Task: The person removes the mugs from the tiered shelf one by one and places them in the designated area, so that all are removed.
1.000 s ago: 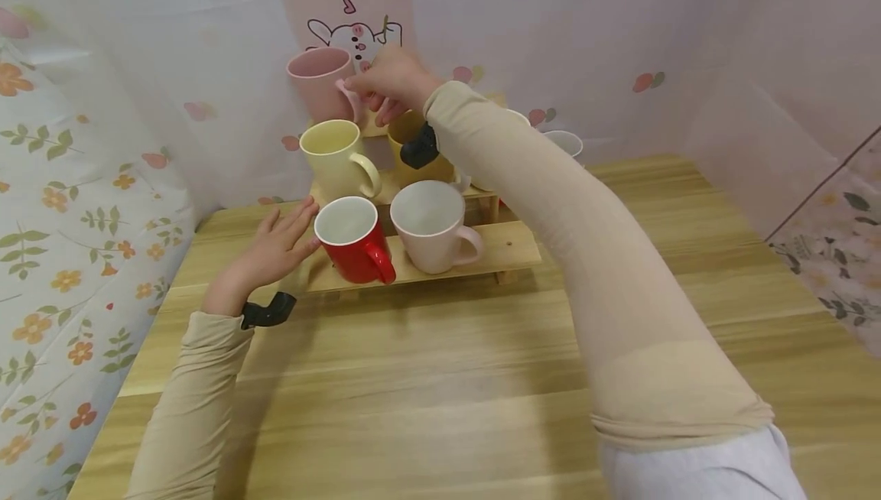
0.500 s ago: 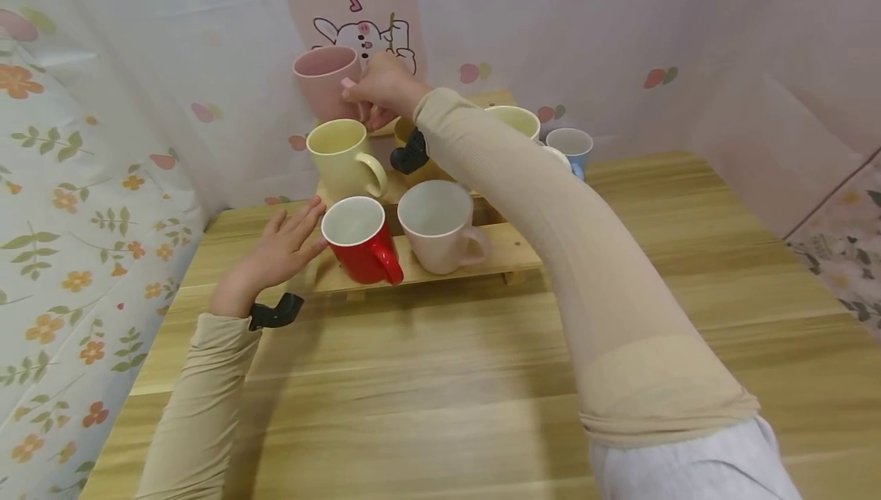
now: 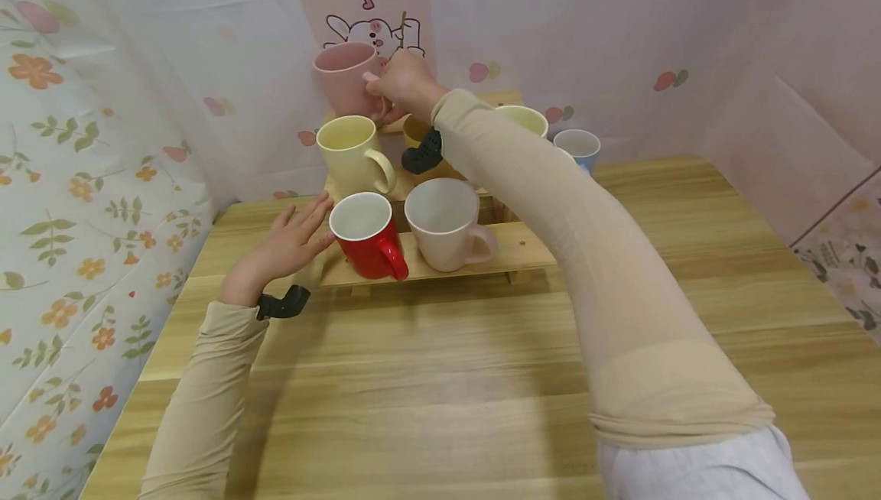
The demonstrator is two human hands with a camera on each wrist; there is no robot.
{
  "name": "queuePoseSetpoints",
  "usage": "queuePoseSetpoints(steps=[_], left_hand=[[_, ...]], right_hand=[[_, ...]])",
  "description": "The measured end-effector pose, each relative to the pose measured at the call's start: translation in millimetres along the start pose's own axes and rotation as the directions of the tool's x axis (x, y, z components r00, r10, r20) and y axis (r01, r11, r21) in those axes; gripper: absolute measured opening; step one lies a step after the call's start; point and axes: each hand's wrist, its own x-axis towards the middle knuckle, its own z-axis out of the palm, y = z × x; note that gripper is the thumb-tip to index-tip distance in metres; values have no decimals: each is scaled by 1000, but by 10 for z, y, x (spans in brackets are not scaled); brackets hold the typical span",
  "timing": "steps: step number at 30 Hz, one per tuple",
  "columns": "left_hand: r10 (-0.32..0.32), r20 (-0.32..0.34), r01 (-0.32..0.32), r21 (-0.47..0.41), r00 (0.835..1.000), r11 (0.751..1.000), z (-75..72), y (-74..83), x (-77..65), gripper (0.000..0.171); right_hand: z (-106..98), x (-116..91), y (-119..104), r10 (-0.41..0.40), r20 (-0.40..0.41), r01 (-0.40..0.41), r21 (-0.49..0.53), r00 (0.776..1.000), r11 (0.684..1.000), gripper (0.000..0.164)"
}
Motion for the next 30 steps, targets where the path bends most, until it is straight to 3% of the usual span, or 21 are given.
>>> queuePoseSetpoints(steps=[16,21,30], left_hand=[[-8,29,8,31,1000,999,-28,-61,168,66],[-17,36,16,34,999,999,-39,-80,190,65],[-74,45,74,-1,996,997,-23,-110,226,66]], right_hand=[[-435,-94,86,45,-82,-40,68,996,997,34],[-593,-141,161,23,-100,-14,94,995,996,38],[-882,-212,361,43,-138,-21,155,990,988,34]])
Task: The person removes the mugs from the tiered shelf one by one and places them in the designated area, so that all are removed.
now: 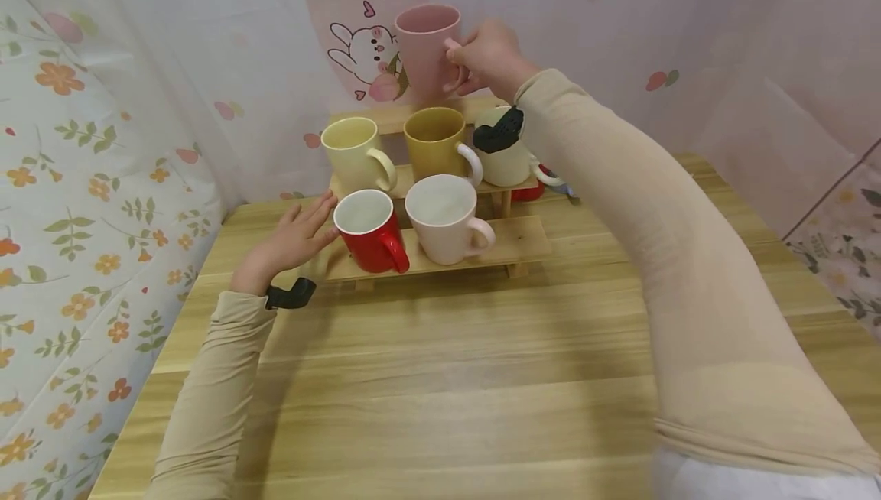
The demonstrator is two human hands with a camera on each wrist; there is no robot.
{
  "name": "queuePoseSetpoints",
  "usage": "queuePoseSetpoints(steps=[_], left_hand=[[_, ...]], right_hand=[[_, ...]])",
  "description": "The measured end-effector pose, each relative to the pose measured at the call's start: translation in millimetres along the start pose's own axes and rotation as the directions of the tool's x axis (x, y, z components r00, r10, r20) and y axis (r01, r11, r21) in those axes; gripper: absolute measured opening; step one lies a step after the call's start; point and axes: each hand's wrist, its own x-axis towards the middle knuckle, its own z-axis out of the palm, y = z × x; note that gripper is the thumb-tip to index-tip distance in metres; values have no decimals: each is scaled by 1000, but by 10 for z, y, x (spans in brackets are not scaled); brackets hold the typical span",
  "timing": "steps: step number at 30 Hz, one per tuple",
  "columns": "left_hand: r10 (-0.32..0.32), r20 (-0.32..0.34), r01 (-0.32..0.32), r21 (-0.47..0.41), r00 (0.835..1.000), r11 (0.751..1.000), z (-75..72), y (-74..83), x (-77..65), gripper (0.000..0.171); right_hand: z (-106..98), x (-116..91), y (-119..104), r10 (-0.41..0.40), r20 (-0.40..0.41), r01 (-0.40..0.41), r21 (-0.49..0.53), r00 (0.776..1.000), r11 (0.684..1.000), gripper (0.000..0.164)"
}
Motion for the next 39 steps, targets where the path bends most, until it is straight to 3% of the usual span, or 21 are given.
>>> queuePoseSetpoints(steps=[6,17,22,25,29,39], left_hand=[[0,0,0,-16,1000,1000,16,-5,33,65],[74,-26,-75,-51,997,996,-78,14,-8,76],[53,-1,-53,-29,999,998,-63,-16,-1,67],[33,9,-32,-26,999,999,-43,-34,2,65],[51,-2,-51,-13,999,999,-43,-32,-3,65],[56,-17,-56,4,998,998,-67,-60,-72,64]], right_hand=[[-236,-17,168,11,-6,-10,83,1000,997,32],[-665,-117,445,36,-73,-23,167,997,986,28],[-831,-179,590,78,-87,-53,263,993,963,26],[-939,-230,691,85,-103,-55,265,991,963,26],[-1117,-307,838,72,-128,-36,262,989,964,27],[-1447,-421,1179,93,-127,-43,352,988,935,30]])
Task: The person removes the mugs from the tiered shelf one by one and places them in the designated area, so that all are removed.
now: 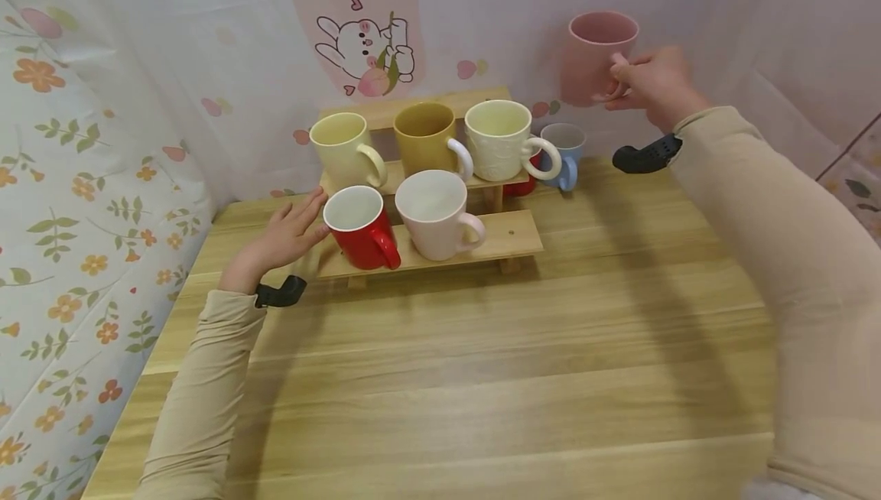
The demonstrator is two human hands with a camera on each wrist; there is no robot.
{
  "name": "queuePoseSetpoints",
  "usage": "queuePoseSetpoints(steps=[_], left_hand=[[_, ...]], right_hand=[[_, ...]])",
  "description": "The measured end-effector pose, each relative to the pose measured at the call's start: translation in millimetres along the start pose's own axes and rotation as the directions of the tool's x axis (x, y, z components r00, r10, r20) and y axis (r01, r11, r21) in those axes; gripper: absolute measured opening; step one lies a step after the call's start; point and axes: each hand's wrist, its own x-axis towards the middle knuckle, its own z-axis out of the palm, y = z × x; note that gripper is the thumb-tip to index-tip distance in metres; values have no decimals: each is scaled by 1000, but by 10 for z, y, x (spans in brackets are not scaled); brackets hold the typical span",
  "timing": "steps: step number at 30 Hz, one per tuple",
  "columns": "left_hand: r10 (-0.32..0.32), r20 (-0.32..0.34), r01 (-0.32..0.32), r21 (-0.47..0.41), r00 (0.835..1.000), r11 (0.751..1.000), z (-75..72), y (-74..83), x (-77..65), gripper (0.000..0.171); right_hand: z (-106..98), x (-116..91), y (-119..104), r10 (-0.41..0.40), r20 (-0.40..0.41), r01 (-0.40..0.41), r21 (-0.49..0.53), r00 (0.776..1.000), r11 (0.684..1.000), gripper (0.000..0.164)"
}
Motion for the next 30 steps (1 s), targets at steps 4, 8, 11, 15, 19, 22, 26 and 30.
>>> queuePoseSetpoints(steps=[4,8,11,15,19,22,26,30], left_hand=[[-2,-1,2,3,1000,1000,-12,-20,-16,65],[-18,3,18,6,1000,1000,-19,-39,-32,65],[-29,9,29,2,1000,1000,-23,-37,-43,65],[-22,2,22,4,1000,1000,-12,-32,-29,65],[-16,-4,17,5,1000,1000,1,-37,-8,65],[-15,-6,15,6,1000,1000,6,-36,-4,65],[-20,-4,20,13,1000,1000,4,-41,-8,65],[-11,-8,12,16,1000,1000,6,-34,-5,65]], right_hand=[[-105,-21,138,0,1,0,-17,1000,1000,32],[-157,-31,299,27,-24,-28,-8,999,1000,33],[-194,-27,425,46,-32,-46,-5,998,999,34],[-286,-30,598,50,-32,-51,-30,998,998,34],[-362,-32,720,46,-48,-47,-20,998,999,32],[-394,-21,778,40,-59,-43,-44,997,998,31],[-394,-3,878,20,-34,-23,-86,999,996,33],[-384,3,1023,14,-12,-15,-111,1000,994,34]])
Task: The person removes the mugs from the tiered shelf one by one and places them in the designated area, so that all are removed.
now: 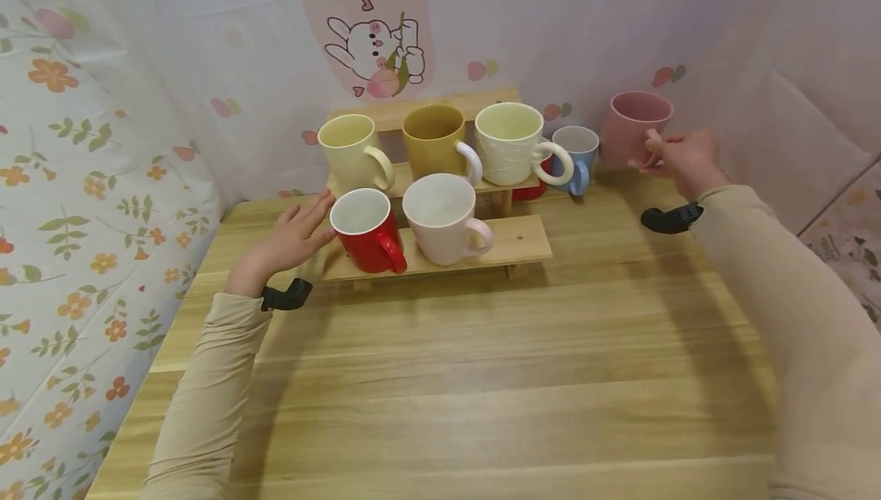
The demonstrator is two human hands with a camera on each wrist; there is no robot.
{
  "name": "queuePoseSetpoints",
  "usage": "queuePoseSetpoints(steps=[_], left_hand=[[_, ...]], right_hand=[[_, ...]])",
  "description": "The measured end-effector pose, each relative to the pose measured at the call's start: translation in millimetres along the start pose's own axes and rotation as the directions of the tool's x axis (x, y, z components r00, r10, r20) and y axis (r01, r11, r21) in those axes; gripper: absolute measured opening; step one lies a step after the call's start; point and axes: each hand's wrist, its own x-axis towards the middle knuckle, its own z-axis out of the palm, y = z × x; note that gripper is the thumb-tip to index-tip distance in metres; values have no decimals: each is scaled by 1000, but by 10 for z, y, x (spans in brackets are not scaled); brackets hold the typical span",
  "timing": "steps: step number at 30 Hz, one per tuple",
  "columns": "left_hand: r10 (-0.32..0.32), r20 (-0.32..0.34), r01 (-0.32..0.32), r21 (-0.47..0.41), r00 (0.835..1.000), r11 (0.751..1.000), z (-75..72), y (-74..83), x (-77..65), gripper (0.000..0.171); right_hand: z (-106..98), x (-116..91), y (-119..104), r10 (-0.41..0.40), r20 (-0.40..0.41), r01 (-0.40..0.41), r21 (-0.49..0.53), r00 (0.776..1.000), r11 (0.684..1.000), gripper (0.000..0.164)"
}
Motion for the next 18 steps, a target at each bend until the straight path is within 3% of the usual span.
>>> queuePoseSetpoints(steps=[10,18], left_hand=[[-1,-5,1,-17,1000,1000,17,-24,-7,65],[3,-8,-3,-9,1000,1000,24,-21,0,65]], right_hand=[[65,91,283,18,-48,-20,-35,999,999,35],[136,112,437,-11,-61,20,143,998,989,40]])
